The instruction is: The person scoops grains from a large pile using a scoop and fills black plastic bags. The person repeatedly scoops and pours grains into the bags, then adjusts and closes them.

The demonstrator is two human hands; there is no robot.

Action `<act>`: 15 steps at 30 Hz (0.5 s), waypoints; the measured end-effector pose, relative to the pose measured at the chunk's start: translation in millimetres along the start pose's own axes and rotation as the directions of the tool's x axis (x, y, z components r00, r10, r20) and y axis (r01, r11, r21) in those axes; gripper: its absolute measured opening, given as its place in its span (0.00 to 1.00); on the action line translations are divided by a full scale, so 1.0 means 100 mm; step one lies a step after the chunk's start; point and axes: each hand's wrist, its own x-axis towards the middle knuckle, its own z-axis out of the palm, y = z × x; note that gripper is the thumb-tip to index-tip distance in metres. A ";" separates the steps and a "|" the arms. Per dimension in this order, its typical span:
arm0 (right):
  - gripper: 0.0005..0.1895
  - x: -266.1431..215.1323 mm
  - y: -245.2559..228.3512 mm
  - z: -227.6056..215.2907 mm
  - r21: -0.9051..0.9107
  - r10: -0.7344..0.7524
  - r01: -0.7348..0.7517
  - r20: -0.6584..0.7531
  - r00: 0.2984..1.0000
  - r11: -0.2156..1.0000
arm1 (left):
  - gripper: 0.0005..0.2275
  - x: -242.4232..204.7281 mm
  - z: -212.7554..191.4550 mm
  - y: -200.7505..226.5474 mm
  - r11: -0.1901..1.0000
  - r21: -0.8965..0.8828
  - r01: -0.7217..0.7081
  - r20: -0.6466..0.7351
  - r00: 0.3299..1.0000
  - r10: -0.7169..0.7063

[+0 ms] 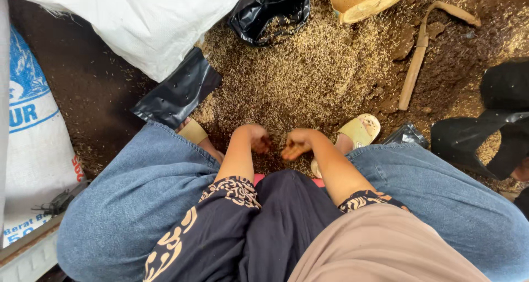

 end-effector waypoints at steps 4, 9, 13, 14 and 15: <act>0.31 -0.26 -0.59 -0.19 0.460 -0.403 0.397 -0.089 0.911 0.794 | 0.12 -0.33 -0.07 0.72 0.823 -0.198 -0.532 -0.398 0.811 0.428; 0.33 -1.42 -1.14 -0.48 0.586 -0.639 0.743 -0.443 0.629 0.324 | 0.15 -1.04 -0.11 1.07 0.555 -0.220 -0.803 -0.580 0.565 0.587; 0.30 -1.99 -1.15 -0.73 -0.045 -0.631 0.826 -0.669 0.393 0.562 | 0.17 -1.30 -0.10 1.00 0.505 0.405 -0.762 -0.819 -0.058 0.570; 0.27 -1.95 -1.12 -0.73 -0.075 -0.498 0.808 -0.820 0.284 0.585 | 0.21 -1.25 -0.08 0.96 0.564 0.356 -0.745 -0.877 -0.058 0.477; 0.25 -1.88 -1.08 -0.72 -0.096 -0.342 0.785 -0.927 0.154 0.612 | 0.25 -1.19 -0.07 0.92 0.616 0.300 -0.728 -0.924 -0.062 0.377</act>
